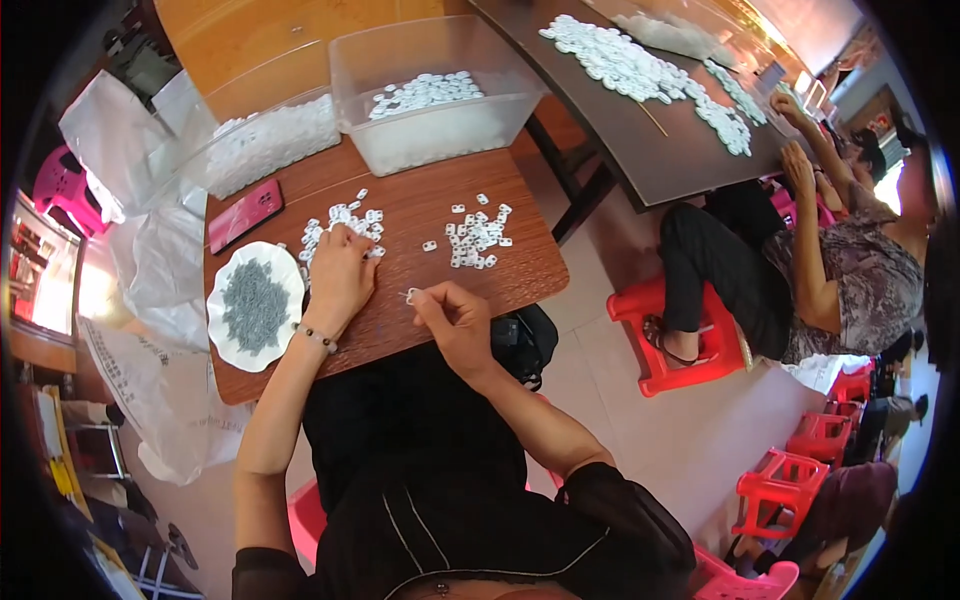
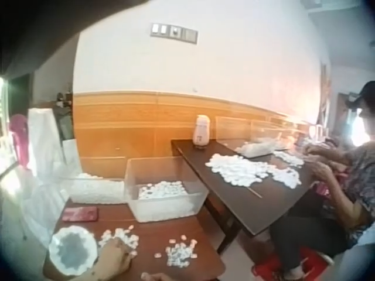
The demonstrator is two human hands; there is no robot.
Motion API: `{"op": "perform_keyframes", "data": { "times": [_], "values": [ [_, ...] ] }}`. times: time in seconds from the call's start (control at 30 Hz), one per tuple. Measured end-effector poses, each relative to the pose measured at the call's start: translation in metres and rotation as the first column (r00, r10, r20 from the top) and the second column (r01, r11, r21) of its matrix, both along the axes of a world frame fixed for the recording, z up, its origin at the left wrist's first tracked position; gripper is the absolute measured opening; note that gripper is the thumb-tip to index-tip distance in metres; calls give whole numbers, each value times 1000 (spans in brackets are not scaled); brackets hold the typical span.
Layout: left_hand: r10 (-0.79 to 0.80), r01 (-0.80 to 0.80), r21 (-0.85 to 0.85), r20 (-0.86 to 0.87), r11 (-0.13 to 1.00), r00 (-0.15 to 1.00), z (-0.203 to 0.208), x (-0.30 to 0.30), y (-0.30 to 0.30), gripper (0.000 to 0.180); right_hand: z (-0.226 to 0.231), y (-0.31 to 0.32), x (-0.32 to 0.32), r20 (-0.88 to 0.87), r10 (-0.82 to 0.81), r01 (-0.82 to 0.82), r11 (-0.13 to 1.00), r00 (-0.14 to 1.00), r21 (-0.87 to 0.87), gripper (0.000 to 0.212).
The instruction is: Inserting small metal pins into plastic ring-like components to assemble them.
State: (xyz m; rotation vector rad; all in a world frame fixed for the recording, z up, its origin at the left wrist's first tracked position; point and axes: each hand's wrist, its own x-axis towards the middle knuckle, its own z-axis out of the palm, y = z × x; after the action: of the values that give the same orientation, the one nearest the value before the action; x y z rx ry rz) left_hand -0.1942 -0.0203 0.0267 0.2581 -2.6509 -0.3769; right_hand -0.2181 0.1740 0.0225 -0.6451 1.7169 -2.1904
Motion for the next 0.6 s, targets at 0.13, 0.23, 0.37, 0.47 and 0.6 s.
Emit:
{"op": "perform_keyframes", "data": {
  "times": [0.13,0.23,0.37,0.47,0.6],
  "values": [
    [0,1,-44,24,999,1000,6,5,4,16,2,1,1,21,7,-7,1000,1000,12,16],
    [-10,12,-58,32,998,999,6,5,5,17,-3,0,-2,2,-8,8,1000,1000,8,18],
    [-3,3,-8,8,1000,1000,3,6,-2,12,-3,-2,-1,11,-5,5,1000,1000,-4,18],
    [13,-9,129,-28,992,1000,7,11,-6,10,-1,-1,-1,38,25,-25,999,999,20,16],
    [136,-157,595,81,789,987,16,23,-15,19,1,0,1,37,24,-25,999,999,30,16]
  ]
}}
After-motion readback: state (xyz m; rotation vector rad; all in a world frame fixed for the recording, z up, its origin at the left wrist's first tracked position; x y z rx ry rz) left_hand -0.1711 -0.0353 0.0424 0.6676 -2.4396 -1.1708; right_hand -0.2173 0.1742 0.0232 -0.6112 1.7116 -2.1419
